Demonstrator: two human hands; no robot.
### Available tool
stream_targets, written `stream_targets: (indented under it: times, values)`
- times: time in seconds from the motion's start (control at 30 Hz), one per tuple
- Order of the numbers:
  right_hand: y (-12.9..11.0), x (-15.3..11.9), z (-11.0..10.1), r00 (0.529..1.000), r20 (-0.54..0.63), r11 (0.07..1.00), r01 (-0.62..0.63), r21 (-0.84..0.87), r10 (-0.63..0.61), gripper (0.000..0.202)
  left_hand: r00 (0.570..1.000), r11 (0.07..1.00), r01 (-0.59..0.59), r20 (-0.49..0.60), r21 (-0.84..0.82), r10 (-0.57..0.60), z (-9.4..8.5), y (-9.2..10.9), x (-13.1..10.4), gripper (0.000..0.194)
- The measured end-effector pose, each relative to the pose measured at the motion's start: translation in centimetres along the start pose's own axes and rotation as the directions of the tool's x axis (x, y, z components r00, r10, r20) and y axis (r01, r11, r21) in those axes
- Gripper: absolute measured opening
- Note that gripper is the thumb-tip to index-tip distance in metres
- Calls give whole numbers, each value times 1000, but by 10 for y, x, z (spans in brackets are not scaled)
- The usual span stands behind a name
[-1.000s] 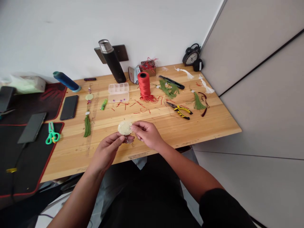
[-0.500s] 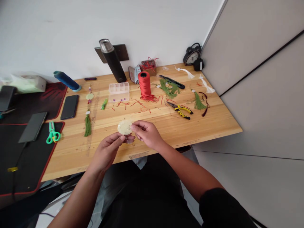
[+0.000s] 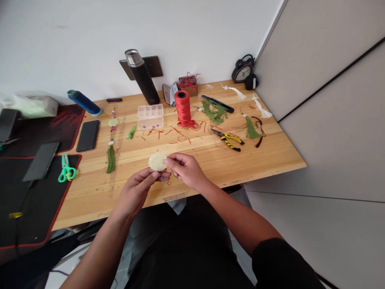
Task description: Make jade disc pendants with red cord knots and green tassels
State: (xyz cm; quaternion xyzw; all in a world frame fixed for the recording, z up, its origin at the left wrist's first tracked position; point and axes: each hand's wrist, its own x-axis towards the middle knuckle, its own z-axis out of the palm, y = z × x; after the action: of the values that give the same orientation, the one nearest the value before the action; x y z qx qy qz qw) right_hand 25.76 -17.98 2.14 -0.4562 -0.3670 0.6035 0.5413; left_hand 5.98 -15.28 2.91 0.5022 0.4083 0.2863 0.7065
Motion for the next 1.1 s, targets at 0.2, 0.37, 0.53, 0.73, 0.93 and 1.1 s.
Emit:
stream_targets:
  times: [0.2, 0.37, 0.53, 0.73, 0.93, 1.1]
  values:
    - [3, 1, -1, 1000, -8, 1000, -5, 7, 5, 39, 1000, 1000, -10, -1, 1, 10, 0, -1, 0, 27]
    - [4, 2, -2, 1000, -9, 1000, -19, -3, 19, 40, 1000, 1000, -13, -6, 12, 13, -1, -1, 0, 30]
    - [4, 3, 0, 1000, -8, 1000, -18, -8, 17, 40, 1000, 999, -26, -12, 41, 27, -3, -1, 2, 33]
    - [5, 5, 1, 1000, -15, 1000, -26, -7, 26, 41, 1000, 998, -26, -11, 61, 27, -5, -4, 5, 35]
    - [7, 7, 0, 999, -24, 999, -34, -15, 33, 41, 999, 1000, -26, -18, 14, 26, -7, -6, 5, 39]
    - [8, 9, 0, 999, -23, 1000, -22, 0, 22, 39, 999, 999, -25, -27, 27, 26, -9, -7, 6, 34]
